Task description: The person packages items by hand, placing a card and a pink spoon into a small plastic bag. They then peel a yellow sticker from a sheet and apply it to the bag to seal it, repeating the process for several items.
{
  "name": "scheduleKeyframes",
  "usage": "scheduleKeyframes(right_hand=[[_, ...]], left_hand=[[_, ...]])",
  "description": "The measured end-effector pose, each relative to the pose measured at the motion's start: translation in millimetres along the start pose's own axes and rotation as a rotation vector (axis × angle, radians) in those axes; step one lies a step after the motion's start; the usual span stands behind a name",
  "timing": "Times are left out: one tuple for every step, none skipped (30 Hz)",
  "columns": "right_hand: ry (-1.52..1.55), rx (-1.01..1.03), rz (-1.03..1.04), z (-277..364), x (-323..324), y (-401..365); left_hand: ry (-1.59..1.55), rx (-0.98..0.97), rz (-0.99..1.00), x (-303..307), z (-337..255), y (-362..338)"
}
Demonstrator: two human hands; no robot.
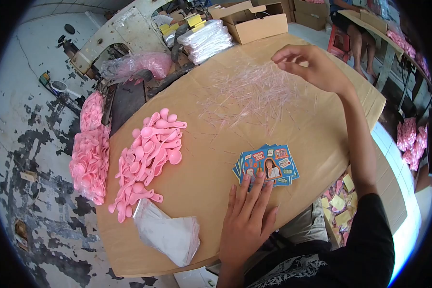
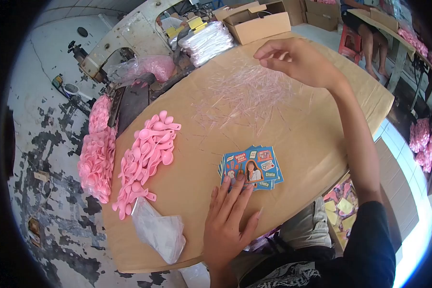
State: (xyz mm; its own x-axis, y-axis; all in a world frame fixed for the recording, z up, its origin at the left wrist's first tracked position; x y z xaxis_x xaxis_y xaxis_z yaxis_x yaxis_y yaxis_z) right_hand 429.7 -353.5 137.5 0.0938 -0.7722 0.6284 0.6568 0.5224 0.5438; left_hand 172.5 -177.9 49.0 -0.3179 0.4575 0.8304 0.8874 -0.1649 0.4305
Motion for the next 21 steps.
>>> scheduleKeyframes(right_hand=[[0.055,0.027,0.043,-1,-2,3],[0.113,0.045,0.084,-9,-8,4],[0.167,0.059,0.118,-19,-14,3],[-0.359,0.285,-0.040,-21,-21,3],[-0.122,0.170,0.057,-33,-21,2],[0.120,0.050,0.148,-28,-28,1],[0.364,-0.064,0.236,-17,-36,1],[0.322,-0.002,0.357,6,-38,-4],[0.281,0.055,0.478,31,-42,-14],[0.235,0.127,0.589,41,-57,-25],[0.186,0.203,0.702,51,-71,-36],[0.131,0.247,0.772,70,-80,-43],[0.082,0.290,0.844,86,-88,-51],[-0.002,0.325,0.817,90,-94,-61],[-0.089,0.366,0.788,91,-96,-70],[-0.174,0.405,0.756,90,-97,-73],[-0.161,0.419,0.747,89,-99,-74],[-0.150,0.429,0.736,86,-100,-74],[-0.139,0.441,0.725,83,-102,-74],[-0.094,0.434,0.733,79,-105,-73],[-0.051,0.428,0.743,75,-107,-70]], left_hand=[[-0.008,0.004,0.002,0,-1,-1],[-0.008,0.010,0.000,0,0,-2],[-0.010,0.007,0.001,0,0,-3],[-0.012,-0.004,-0.004,-1,0,-1],[-0.017,-0.003,-0.004,-1,-1,1],[-0.021,-0.002,0.001,-1,-1,0],[-0.023,0.002,0.002,-1,-1,-1],[-0.021,0.004,0.000,-1,-1,0],[-0.018,0.007,0.001,0,-2,0],[-0.018,0.014,0.007,0,-2,-1],[-0.008,0.013,0.010,0,-3,-3],[0.009,0.014,0.010,0,-2,-4],[0.028,0.020,0.015,0,0,-6],[-0.002,0.041,-0.027,1,2,-9],[-0.029,0.060,-0.075,1,4,-9],[-0.056,0.080,-0.122,2,6,-8],[-0.083,0.114,-0.127,4,6,-5],[-0.111,0.145,-0.130,8,5,1],[-0.138,0.176,-0.133,12,5,7],[-0.097,0.200,-0.102,13,5,13],[-0.058,0.224,-0.073,14,4,20]])
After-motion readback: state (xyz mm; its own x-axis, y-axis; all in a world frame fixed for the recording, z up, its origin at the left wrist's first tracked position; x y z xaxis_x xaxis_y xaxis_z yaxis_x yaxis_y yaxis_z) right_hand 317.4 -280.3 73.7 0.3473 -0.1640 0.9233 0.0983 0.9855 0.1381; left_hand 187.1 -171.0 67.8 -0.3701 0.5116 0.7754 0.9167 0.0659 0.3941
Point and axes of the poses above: each hand's wrist, its own y-axis towards the middle knuckle, its own x-axis out of the back of the hand, z = x × y, the point moved 4 cm from there along y, towards the middle knuckle, and after that the axes turned 1 degree about y, right-handed, at the moved point
